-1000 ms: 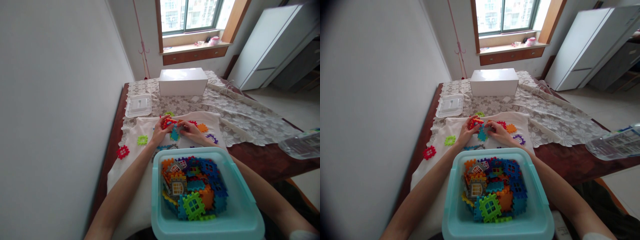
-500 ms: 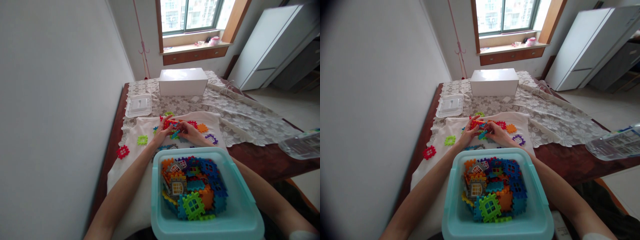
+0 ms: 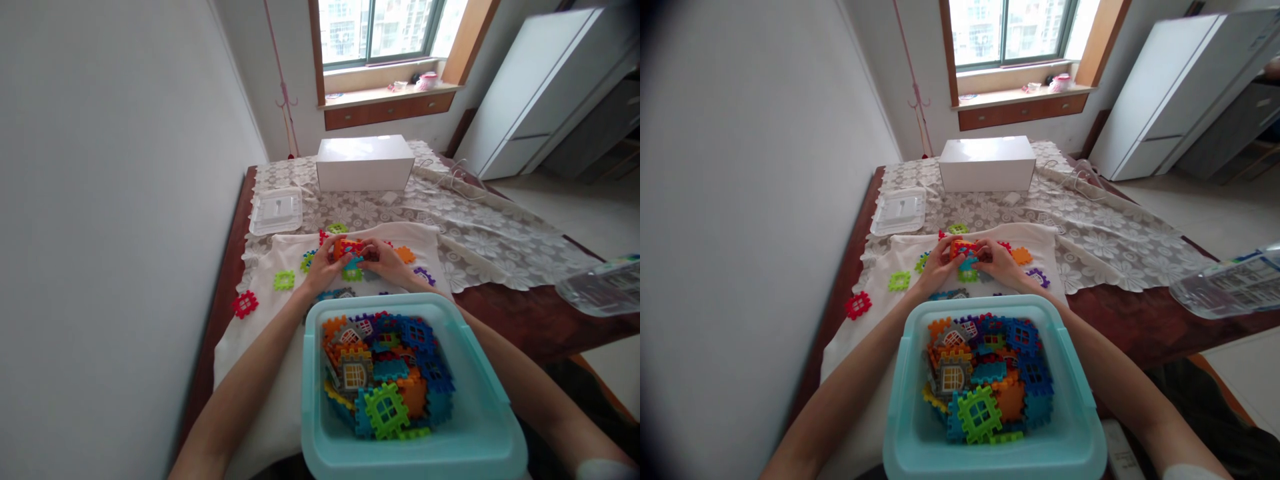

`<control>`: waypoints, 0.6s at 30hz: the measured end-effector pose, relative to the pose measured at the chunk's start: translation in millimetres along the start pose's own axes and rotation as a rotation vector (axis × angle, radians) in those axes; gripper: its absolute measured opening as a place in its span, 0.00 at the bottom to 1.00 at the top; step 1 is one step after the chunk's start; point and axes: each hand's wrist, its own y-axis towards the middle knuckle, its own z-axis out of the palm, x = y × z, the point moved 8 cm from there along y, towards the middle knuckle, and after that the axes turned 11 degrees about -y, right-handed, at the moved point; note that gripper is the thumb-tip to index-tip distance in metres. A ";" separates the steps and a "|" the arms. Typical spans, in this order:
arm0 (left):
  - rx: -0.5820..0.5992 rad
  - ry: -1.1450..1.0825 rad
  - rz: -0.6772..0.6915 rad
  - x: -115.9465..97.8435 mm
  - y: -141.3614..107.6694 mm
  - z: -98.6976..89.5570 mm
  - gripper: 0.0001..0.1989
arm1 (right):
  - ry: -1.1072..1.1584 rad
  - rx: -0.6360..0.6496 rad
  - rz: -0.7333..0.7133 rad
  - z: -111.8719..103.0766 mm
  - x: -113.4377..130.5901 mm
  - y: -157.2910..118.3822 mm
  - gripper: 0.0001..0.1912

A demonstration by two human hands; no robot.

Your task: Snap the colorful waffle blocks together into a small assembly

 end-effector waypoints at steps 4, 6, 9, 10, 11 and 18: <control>0.029 -0.070 -0.063 1.9 -0.8 4.4 0.34 | 0.003 0.000 0.014 5.1 -3.1 -1.8 0.24; 0.026 -0.071 -0.070 0.9 -1.2 5.0 0.34 | 0.010 -0.004 0.015 6.4 -3.8 -2.2 0.24; -0.001 -0.061 -0.084 0.6 -1.4 3.1 0.32 | 0.019 -0.005 0.007 8.6 -3.7 -3.2 0.25; -0.011 -0.060 -0.092 1.1 -1.3 1.9 0.31 | 0.019 -0.006 0.005 9.2 -3.6 -3.4 0.25; -0.020 -0.062 -0.098 1.7 -1.1 0.6 0.30 | 0.017 -0.009 0.002 9.5 -3.7 -3.6 0.26; -0.031 -0.086 -0.131 4.7 1.4 -4.8 0.28 | -0.023 -0.010 -0.025 5.2 -6.7 0.2 0.27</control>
